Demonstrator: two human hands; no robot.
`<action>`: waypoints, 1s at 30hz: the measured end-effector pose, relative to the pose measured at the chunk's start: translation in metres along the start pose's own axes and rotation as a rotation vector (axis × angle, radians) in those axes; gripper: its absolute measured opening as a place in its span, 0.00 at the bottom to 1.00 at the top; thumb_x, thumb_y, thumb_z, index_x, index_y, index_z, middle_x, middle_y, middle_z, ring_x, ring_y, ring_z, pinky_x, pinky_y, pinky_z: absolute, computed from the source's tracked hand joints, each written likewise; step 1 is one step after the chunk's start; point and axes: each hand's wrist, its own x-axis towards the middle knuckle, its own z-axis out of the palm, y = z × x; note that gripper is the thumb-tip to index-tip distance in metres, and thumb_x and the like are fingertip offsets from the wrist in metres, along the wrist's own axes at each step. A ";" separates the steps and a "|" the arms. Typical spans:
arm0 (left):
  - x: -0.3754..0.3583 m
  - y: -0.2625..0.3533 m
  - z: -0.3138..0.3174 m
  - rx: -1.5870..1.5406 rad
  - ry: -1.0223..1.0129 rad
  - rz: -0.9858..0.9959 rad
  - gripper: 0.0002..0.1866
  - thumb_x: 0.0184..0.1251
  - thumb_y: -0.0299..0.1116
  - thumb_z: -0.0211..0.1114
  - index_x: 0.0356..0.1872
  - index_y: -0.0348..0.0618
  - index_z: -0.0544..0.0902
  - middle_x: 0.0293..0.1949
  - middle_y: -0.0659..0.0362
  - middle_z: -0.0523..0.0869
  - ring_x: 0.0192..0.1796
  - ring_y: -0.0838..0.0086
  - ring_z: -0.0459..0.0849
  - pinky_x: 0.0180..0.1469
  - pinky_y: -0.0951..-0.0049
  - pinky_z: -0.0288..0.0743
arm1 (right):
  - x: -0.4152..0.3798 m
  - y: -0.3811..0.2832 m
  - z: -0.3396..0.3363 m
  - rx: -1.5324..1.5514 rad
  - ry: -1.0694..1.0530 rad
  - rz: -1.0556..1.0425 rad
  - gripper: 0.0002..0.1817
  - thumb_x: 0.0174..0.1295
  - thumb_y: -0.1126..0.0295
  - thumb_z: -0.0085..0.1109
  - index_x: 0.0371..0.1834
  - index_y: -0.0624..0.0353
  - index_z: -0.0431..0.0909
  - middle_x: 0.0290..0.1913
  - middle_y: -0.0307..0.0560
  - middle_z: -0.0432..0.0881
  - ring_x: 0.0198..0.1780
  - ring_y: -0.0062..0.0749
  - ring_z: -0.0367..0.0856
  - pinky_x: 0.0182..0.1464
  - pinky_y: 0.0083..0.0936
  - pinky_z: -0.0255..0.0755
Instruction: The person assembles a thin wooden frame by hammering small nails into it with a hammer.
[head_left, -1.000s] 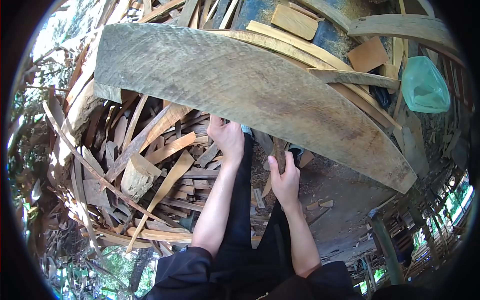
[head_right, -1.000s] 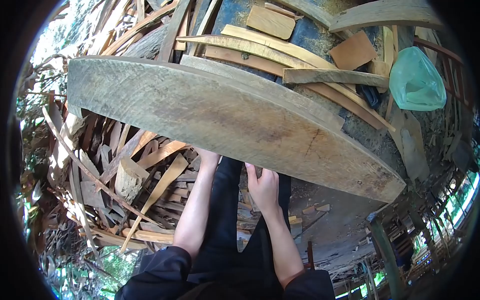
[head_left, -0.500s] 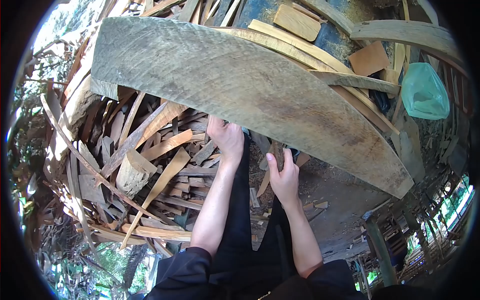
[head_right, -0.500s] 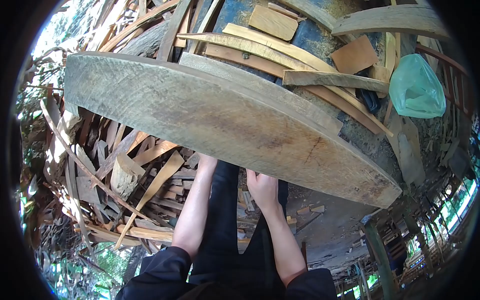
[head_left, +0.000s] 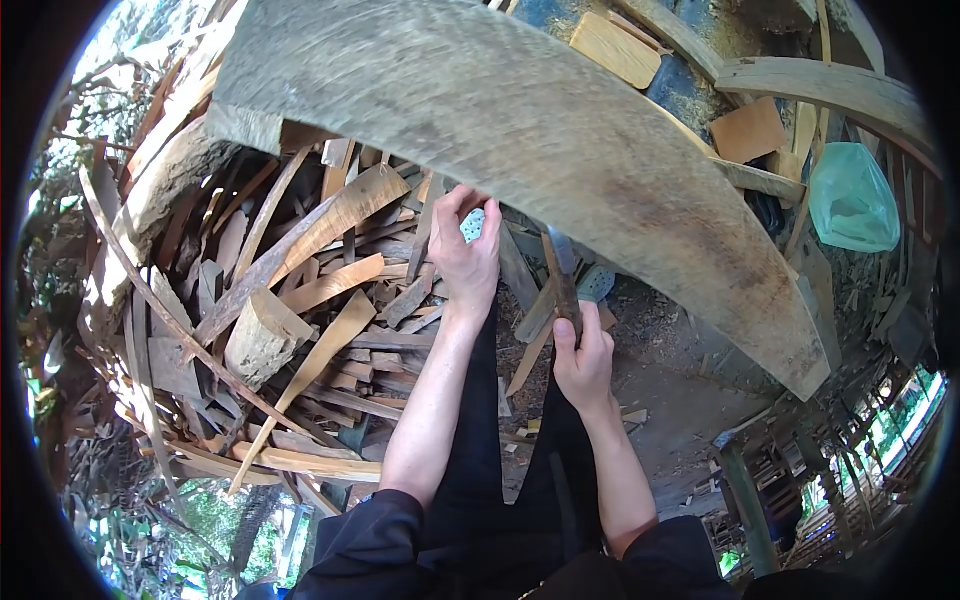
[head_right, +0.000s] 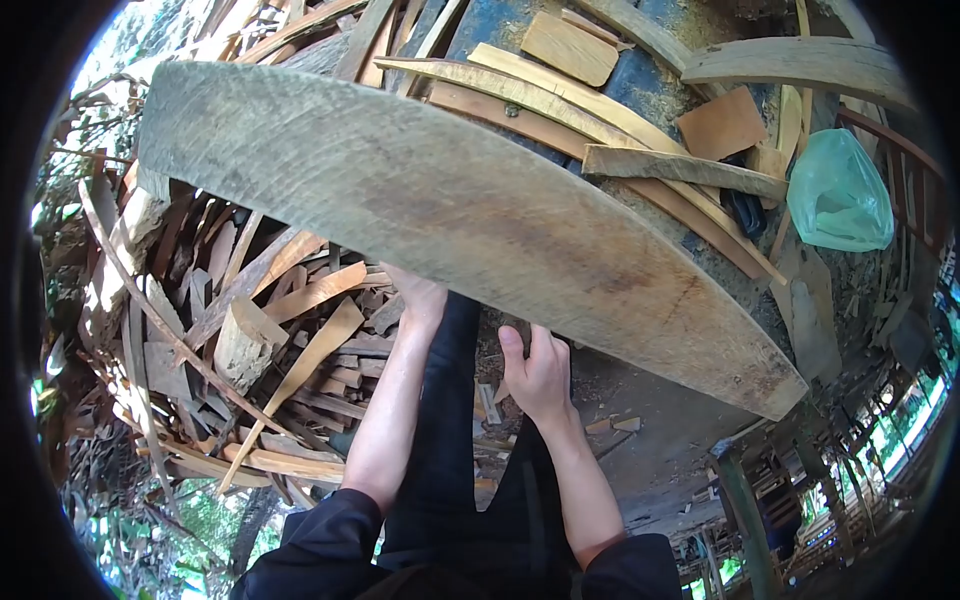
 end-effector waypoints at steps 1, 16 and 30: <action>0.004 0.004 0.000 -0.002 0.004 -0.003 0.19 0.65 0.17 0.73 0.54 0.38 0.77 0.48 0.50 0.89 0.48 0.65 0.92 0.54 0.67 0.84 | 0.003 -0.002 0.000 -0.003 -0.004 -0.002 0.18 0.82 0.58 0.54 0.55 0.65 0.76 0.31 0.53 0.83 0.28 0.44 0.84 0.35 0.34 0.76; 0.009 0.006 0.005 -0.108 0.119 0.080 0.28 0.68 0.18 0.71 0.62 0.39 0.66 0.43 0.54 0.92 0.49 0.64 0.93 0.56 0.67 0.83 | 0.008 -0.014 0.015 -0.120 -0.034 -0.038 0.17 0.78 0.61 0.60 0.53 0.67 0.77 0.31 0.66 0.86 0.34 0.63 0.89 0.34 0.47 0.81; 0.012 0.012 -0.001 -0.129 0.049 0.017 0.25 0.70 0.17 0.71 0.63 0.39 0.71 0.44 0.52 0.92 0.49 0.67 0.93 0.55 0.69 0.84 | 0.003 -0.023 0.015 -0.062 0.101 -0.067 0.17 0.81 0.60 0.56 0.53 0.66 0.76 0.30 0.54 0.85 0.31 0.52 0.89 0.33 0.40 0.79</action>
